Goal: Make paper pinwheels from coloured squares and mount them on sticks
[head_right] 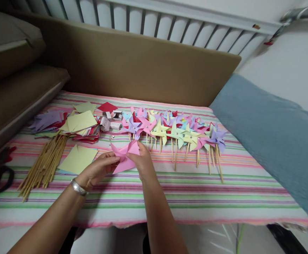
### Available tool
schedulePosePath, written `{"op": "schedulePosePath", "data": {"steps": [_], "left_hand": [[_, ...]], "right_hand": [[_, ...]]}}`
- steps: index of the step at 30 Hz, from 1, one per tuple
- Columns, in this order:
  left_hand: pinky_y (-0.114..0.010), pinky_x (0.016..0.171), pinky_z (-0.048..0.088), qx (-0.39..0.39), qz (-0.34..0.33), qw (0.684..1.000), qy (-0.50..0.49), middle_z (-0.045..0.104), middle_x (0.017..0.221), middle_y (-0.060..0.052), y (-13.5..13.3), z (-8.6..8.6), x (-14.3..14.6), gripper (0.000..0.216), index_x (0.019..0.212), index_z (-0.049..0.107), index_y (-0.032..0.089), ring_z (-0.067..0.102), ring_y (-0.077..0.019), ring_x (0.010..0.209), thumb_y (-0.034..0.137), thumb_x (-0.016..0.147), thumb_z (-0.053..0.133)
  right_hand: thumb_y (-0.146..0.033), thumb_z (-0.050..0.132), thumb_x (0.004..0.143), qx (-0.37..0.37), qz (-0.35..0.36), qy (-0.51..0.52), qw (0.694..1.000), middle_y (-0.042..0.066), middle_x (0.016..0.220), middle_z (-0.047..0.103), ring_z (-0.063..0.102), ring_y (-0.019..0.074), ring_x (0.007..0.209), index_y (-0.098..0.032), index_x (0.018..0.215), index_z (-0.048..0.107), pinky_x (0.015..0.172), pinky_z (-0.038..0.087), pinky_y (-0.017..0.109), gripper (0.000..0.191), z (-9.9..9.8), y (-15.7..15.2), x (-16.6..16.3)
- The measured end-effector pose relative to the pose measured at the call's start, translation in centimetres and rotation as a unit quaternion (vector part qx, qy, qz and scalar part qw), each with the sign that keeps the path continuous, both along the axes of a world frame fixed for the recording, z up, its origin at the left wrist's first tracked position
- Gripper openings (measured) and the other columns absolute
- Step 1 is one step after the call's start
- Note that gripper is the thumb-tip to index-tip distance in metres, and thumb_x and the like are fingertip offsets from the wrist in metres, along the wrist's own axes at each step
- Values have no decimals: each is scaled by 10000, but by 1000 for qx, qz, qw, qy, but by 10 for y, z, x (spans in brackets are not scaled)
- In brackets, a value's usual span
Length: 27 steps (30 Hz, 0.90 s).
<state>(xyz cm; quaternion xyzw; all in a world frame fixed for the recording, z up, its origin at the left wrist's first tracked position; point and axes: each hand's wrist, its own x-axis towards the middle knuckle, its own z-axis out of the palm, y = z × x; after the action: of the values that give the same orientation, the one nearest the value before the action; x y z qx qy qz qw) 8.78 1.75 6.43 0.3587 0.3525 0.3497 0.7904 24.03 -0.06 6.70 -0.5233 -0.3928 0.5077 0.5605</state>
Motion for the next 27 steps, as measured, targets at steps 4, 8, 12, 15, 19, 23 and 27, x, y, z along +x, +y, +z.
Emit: {"op": "schedulePosePath", "data": {"steps": [4,8,12,15,19,23,27], "left_hand": [[-225,691,439,-3,65,997,-36,698,676,-21,-4,-3,13,151,717,705,147,607,-116,653,223,601,764],[-237,671,441,-18,111,993,-25,703,662,-29,-4,-8,15,175,716,715,136,608,-124,625,217,572,773],[-233,642,435,-18,138,990,-19,705,671,-33,-4,-9,15,169,691,710,132,598,-116,601,211,555,773],[-229,622,435,-18,152,988,-16,702,661,-28,-5,-6,15,179,701,705,125,592,-112,584,194,547,766],[-216,550,410,-18,159,987,6,663,577,-13,-12,3,3,157,634,666,110,557,-97,517,182,534,763],[-196,478,358,-17,191,981,13,599,501,23,-36,21,-21,176,573,612,122,499,-72,458,181,519,769],[-196,491,376,-19,183,983,0,625,549,11,-83,53,-37,185,619,629,121,526,-82,489,178,516,773]], "right_hand": [[-159,659,621,13,-23,20,999,11,890,679,622,192,793,-201,997,606,720,491,304,382,-1,1,-9],[-189,664,617,21,-40,-2,999,16,922,686,627,211,839,-204,990,608,761,493,332,377,-2,1,-15],[-228,671,615,31,-53,-40,997,21,955,689,625,229,899,-210,1008,612,793,493,352,398,-2,1,-19],[-236,670,624,20,-59,-60,996,31,953,683,627,232,896,-207,1088,585,782,499,358,473,-2,0,-20],[-269,647,676,9,-97,-140,985,63,917,665,633,219,823,-181,1240,490,741,512,371,592,12,-22,-14],[-223,579,778,141,-110,-240,954,64,980,657,624,189,871,-229,1126,575,814,498,366,348,71,-94,-13],[-189,531,837,337,104,-285,891,14,895,673,631,170,834,-312,1044,585,711,527,308,246,140,-208,-21]]}}
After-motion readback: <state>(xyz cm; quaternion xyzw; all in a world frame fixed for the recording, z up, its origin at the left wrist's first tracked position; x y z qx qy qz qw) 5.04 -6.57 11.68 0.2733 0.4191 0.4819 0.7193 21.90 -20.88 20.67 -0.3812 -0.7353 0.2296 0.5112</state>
